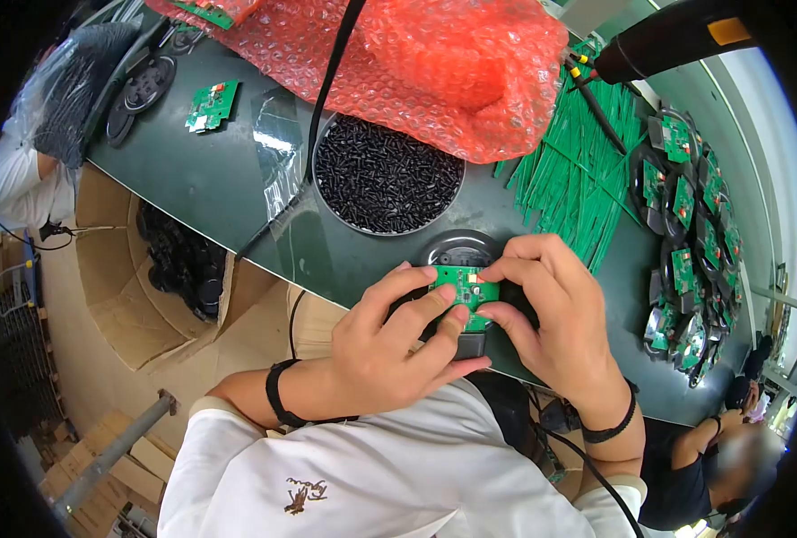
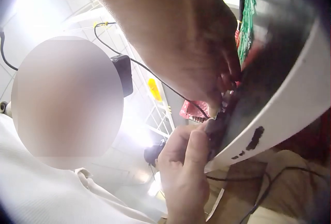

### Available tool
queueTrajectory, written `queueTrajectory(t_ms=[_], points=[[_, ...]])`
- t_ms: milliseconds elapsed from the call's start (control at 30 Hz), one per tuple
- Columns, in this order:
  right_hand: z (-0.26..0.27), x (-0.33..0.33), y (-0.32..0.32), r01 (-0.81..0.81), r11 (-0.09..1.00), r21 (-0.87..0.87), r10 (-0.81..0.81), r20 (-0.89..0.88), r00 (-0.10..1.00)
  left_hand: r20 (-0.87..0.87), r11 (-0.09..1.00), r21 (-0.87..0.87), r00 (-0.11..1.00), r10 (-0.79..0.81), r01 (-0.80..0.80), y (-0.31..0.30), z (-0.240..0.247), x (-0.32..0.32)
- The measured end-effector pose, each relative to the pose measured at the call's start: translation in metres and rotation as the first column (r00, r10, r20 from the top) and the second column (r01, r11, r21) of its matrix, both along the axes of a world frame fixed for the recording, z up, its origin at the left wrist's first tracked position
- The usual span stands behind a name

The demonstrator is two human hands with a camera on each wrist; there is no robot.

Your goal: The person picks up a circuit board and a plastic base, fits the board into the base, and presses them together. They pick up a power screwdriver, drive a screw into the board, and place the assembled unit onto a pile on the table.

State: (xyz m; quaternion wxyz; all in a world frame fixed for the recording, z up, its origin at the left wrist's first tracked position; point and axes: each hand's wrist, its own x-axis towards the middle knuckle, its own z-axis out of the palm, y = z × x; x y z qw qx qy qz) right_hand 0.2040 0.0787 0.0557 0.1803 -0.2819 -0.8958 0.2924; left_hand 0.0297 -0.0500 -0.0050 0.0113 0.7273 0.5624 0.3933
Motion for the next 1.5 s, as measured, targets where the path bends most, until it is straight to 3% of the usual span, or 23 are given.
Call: queueTrajectory(t_ms=[200,267,367,600,1000,1267,1400,1467,1500], points=[[0.0,0.002,0.002,-0.022,1.0,0.014,0.022,0.019,1.0,0.044,1.0,-0.02,0.999,-0.016,0.017,0.001,0.004,-0.005],[-0.001,0.002,0.002,-0.026,0.999,0.022,0.026,0.011,1.0,0.155,0.995,-0.084,0.987,-0.033,0.047,0.0,0.005,-0.01],[0.001,0.0,0.0,-0.012,0.999,0.035,0.012,0.004,1.0,0.184,0.995,-0.087,0.982,-0.039,0.056,0.0,0.009,-0.016],[0.003,0.002,-0.001,-0.012,0.999,0.039,0.011,0.031,0.999,0.09,0.996,-0.053,0.994,-0.063,0.068,-0.003,0.012,-0.014],[0.002,0.009,-0.002,-0.037,0.994,0.099,0.038,-0.016,0.999,0.089,0.996,-0.034,0.993,-0.08,0.083,-0.002,0.017,-0.014],[0.0,0.012,-0.002,-0.008,0.978,0.21,0.017,-0.042,0.999,0.148,0.975,-0.07,0.969,-0.198,0.21,0.004,0.02,-0.024],[0.002,0.013,-0.002,0.013,0.982,0.189,-0.002,-0.058,0.998,0.178,0.981,-0.033,0.967,-0.182,0.19,0.009,0.028,-0.027],[0.001,0.012,0.0,0.028,0.979,0.204,-0.006,-0.105,0.994,0.247,0.991,-0.116,0.968,-0.042,0.072,0.014,0.031,-0.035],[-0.002,0.013,0.003,0.06,0.984,0.169,-0.032,-0.162,0.986,0.195,0.996,-0.07,0.979,0.059,-0.047,0.02,0.041,-0.037]])
